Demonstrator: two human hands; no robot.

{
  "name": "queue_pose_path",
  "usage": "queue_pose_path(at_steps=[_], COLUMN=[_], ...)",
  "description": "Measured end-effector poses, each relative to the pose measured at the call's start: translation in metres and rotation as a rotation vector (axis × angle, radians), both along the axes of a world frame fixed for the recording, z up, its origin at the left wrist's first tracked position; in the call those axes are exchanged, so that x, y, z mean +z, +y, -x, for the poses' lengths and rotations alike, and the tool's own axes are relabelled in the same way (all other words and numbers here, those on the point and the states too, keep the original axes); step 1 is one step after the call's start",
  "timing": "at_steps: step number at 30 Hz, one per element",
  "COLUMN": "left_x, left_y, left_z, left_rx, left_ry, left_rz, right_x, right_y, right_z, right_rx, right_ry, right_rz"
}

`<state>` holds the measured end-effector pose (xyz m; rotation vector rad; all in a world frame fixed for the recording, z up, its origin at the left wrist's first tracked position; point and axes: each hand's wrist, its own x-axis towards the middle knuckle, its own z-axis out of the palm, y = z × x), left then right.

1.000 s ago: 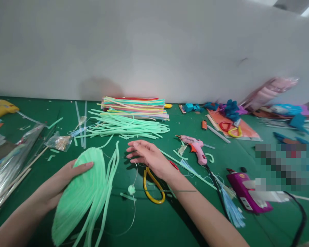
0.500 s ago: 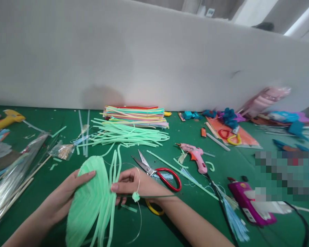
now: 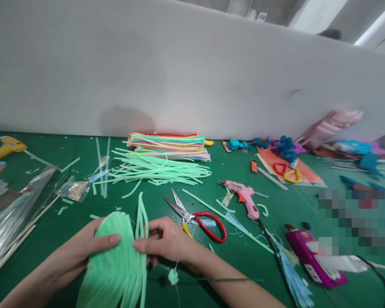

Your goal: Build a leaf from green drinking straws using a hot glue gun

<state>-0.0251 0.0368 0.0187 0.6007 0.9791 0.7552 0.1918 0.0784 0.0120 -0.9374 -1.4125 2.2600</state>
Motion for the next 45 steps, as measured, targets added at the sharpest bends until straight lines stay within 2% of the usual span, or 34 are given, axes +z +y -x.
queue_pose_path(at_steps=[5, 7, 16, 20, 22, 24, 26, 29, 32, 35, 37, 39, 42, 45], left_x=[0.005, 0.008, 0.006, 0.005, 0.006, 0.007, 0.007, 0.007, 0.007, 0.007, 0.006, 0.005, 0.003, 0.006], left_y=[0.001, 0.001, 0.0, -0.001, -0.003, -0.006, -0.008, -0.01, -0.008, -0.004, -0.003, -0.002, -0.003, -0.004], left_z=[-0.007, -0.012, -0.017, -0.014, -0.012, -0.01, -0.009, -0.012, -0.016, -0.018, -0.019, -0.02, -0.021, -0.024], left_rx=[0.068, 0.07, 0.084, 0.082, 0.073, 0.056, 0.044, 0.047, 0.049, 0.092, 0.147, 0.193, 0.241, 0.263], left_ry=[0.285, 0.333, 0.267, 0.249, 0.215, 0.165, 0.139, 0.22, 0.308, 0.274, 0.205, 0.165, 0.181, 0.199], left_rz=[-0.118, -0.127, -0.06, -0.015, 0.006, 0.016, 0.018, 0.013, 0.02, 0.094, 0.134, 0.149, 0.155, 0.172], right_x=[-0.003, -0.002, -0.003, 0.003, 0.011, 0.02, 0.029, 0.04, 0.048, 0.05, 0.045, 0.036, 0.018, 0.006], right_y=[-0.007, -0.009, -0.007, 0.004, 0.01, 0.014, 0.017, 0.019, 0.02, 0.02, 0.022, 0.025, 0.034, 0.045], right_z=[0.001, 0.002, 0.005, -0.015, -0.032, -0.051, -0.07, -0.101, -0.136, -0.167, -0.181, -0.187, -0.188, -0.188], right_rx=[0.076, 0.067, 0.007, 0.161, 0.184, 0.065, -0.098, -0.349, -0.586, -0.703, -0.691, -0.616, -0.477, -0.428], right_ry=[-0.016, -0.019, -0.027, -0.056, -0.18, -0.377, -0.587, -0.908, -1.191, -1.481, -1.669, -1.788, -1.81, -1.748], right_rz=[0.014, -0.005, -0.054, -0.077, -0.147, -0.309, -0.547, -0.87, -1.0, -0.856, -0.741, -0.69, -0.666, -0.625])
